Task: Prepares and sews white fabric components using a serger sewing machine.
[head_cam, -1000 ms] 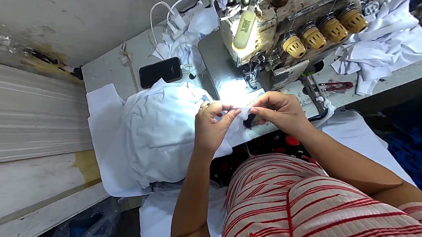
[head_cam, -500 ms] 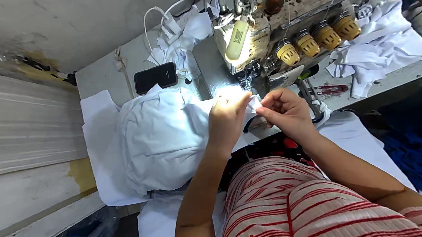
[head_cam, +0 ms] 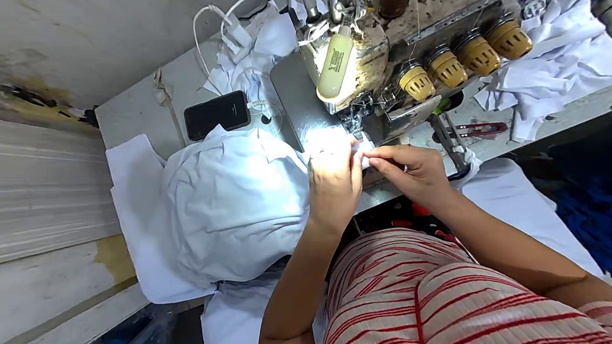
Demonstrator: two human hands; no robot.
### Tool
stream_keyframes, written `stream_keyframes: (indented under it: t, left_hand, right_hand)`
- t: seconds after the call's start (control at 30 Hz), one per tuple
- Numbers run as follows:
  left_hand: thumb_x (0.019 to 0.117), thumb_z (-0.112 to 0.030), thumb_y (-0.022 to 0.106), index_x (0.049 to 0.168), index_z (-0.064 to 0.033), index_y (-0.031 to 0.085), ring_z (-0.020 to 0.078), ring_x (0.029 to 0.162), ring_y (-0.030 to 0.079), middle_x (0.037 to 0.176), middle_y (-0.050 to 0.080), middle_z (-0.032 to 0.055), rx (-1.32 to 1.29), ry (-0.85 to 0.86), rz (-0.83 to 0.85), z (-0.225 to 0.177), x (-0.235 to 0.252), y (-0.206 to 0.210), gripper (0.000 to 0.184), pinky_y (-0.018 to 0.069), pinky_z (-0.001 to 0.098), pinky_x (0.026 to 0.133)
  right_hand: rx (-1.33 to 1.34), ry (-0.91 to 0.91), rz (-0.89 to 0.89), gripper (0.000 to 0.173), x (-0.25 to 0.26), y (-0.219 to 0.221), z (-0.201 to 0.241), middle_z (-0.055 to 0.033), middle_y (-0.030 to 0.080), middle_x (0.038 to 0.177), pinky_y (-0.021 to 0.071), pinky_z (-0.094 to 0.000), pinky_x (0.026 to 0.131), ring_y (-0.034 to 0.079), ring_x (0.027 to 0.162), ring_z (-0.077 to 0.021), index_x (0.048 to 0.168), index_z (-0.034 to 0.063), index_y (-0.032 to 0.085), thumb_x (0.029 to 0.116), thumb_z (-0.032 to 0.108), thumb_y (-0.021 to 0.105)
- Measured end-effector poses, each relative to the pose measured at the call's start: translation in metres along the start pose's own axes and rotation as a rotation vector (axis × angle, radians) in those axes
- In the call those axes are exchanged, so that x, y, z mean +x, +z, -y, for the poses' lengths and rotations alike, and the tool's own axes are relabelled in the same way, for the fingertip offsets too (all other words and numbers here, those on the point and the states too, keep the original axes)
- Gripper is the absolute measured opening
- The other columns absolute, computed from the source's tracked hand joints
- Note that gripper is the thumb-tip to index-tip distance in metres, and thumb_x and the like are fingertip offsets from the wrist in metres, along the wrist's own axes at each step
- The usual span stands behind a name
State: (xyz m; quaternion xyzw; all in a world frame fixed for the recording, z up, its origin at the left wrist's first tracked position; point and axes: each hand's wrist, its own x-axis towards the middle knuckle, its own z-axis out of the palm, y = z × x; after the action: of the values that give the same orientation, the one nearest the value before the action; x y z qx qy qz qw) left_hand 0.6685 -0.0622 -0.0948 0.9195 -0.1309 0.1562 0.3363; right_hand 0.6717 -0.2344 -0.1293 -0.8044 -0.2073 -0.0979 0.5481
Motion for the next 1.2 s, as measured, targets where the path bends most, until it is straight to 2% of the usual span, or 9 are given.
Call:
stream_keyframes:
  t: [0.13, 0.33, 0.53, 0.7, 0.83, 0.9, 1.03, 1.13, 1.2]
  left_hand:
    - [0.0956, -0.005, 0.064, 0.093, -0.0027, 0.072, 0.0203, 0.097, 0.067, 0.096, 0.072, 0.0100, -0.039, 0.072, -0.008, 0.008, 0.009, -0.001, 0.009, 0.0482, 0.0376, 0.091]
    - [0.0965, -0.016, 0.065, 0.101, -0.0037, 0.075, 0.0232, 0.114, 0.065, 0.112, 0.072, 0.0114, -0.056, 0.061, 0.030, 0.014, 0.008, -0.006, 0.016, 0.0467, 0.0391, 0.102]
    - [0.0955, -0.005, 0.064, 0.095, -0.0023, 0.074, 0.0233, 0.108, 0.067, 0.106, 0.073, 0.0125, -0.113, 0.091, 0.041, 0.026, 0.018, -0.010, 0.011, 0.0477, 0.0386, 0.100]
    - [0.0940, -0.004, 0.062, 0.086, 0.0019, 0.071, 0.0280, 0.096, 0.065, 0.091, 0.068, 0.0165, -0.090, 0.105, 0.037, 0.042, 0.048, -0.013, 0.013, 0.0468, 0.0395, 0.094]
    - [0.0958, -0.010, 0.060, 0.094, -0.0035, 0.074, 0.0335, 0.126, 0.061, 0.110, 0.074, 0.0130, 0.015, 0.057, -0.015, 0.055, 0.050, -0.012, 0.015, 0.0396, 0.0496, 0.112]
    - [0.0961, -0.006, 0.059, 0.101, -0.0019, 0.074, 0.0331, 0.124, 0.061, 0.112, 0.073, 0.0144, 0.041, -0.002, -0.042, 0.054, 0.039, -0.019, 0.017, 0.0412, 0.0460, 0.112]
    - [0.0974, -0.004, 0.061, 0.102, 0.0033, 0.071, 0.0345, 0.107, 0.066, 0.107, 0.069, 0.0201, 0.168, -0.134, -0.002, 0.038, 0.007, -0.049, 0.014, 0.0524, 0.0454, 0.097]
    - [0.0962, -0.010, 0.066, 0.102, 0.0015, 0.069, 0.0262, 0.086, 0.067, 0.095, 0.069, 0.0145, 0.068, -0.211, 0.129, 0.013, -0.023, -0.069, 0.014, 0.0557, 0.0429, 0.077]
    - [0.0953, -0.016, 0.068, 0.103, 0.0011, 0.067, 0.0182, 0.072, 0.064, 0.088, 0.068, 0.0105, -0.077, -0.219, 0.291, -0.003, -0.035, -0.069, 0.019, 0.0549, 0.0353, 0.066]
  right_hand:
    - [-0.116, -0.035, 0.025, 0.025, -0.001, -0.001, 0.000, -0.0079, 0.077, 0.098, 0.0573, -0.0228, 0.077, 0.070, 0.083, -0.0073, 0.116, 0.0017, 0.075, 0.1006, 0.013, 0.059]
    - [-0.152, -0.003, 0.136, 0.038, -0.010, 0.000, 0.000, -0.0035, 0.066, 0.072, 0.0504, -0.0273, 0.056, 0.056, 0.058, -0.0101, 0.133, 0.0021, 0.066, 0.1003, 0.019, 0.058]
    - [-0.078, 0.019, 0.292, 0.047, -0.012, -0.004, 0.001, -0.0009, 0.069, 0.080, 0.0536, -0.0249, 0.061, 0.061, 0.063, -0.0071, 0.145, 0.0026, 0.054, 0.1020, 0.022, 0.057]
    - [-0.030, 0.016, 0.330, 0.043, -0.014, -0.009, 0.006, -0.0028, 0.072, 0.087, 0.0553, -0.0239, 0.066, 0.064, 0.070, -0.0063, 0.141, 0.0030, 0.057, 0.1036, 0.024, 0.055]
    - [-0.009, -0.027, 0.328, 0.036, -0.011, -0.013, 0.011, -0.0033, 0.071, 0.086, 0.0552, -0.0225, 0.067, 0.064, 0.070, -0.0053, 0.134, 0.0039, 0.064, 0.1028, 0.020, 0.056]
    - [0.025, -0.080, 0.308, 0.030, -0.009, -0.013, 0.012, -0.0039, 0.071, 0.087, 0.0550, -0.0202, 0.067, 0.063, 0.071, -0.0034, 0.126, 0.0018, 0.068, 0.1018, 0.016, 0.056]
    - [0.084, -0.200, 0.246, 0.020, -0.005, -0.004, 0.013, -0.0070, 0.071, 0.104, 0.0565, -0.0182, 0.074, 0.065, 0.083, -0.0029, 0.110, 0.0012, 0.074, 0.1000, 0.012, 0.059]
    - [0.019, -0.299, 0.294, 0.027, -0.003, 0.004, 0.013, -0.0149, 0.062, 0.135, 0.0579, -0.0236, 0.080, 0.067, 0.098, -0.0111, 0.125, 0.0038, 0.068, 0.1024, 0.011, 0.056]
    - [-0.025, -0.349, 0.364, 0.032, -0.001, 0.005, 0.012, -0.0158, 0.062, 0.137, 0.0574, -0.0281, 0.085, 0.069, 0.106, -0.0165, 0.134, 0.0039, 0.063, 0.1042, 0.011, 0.053]
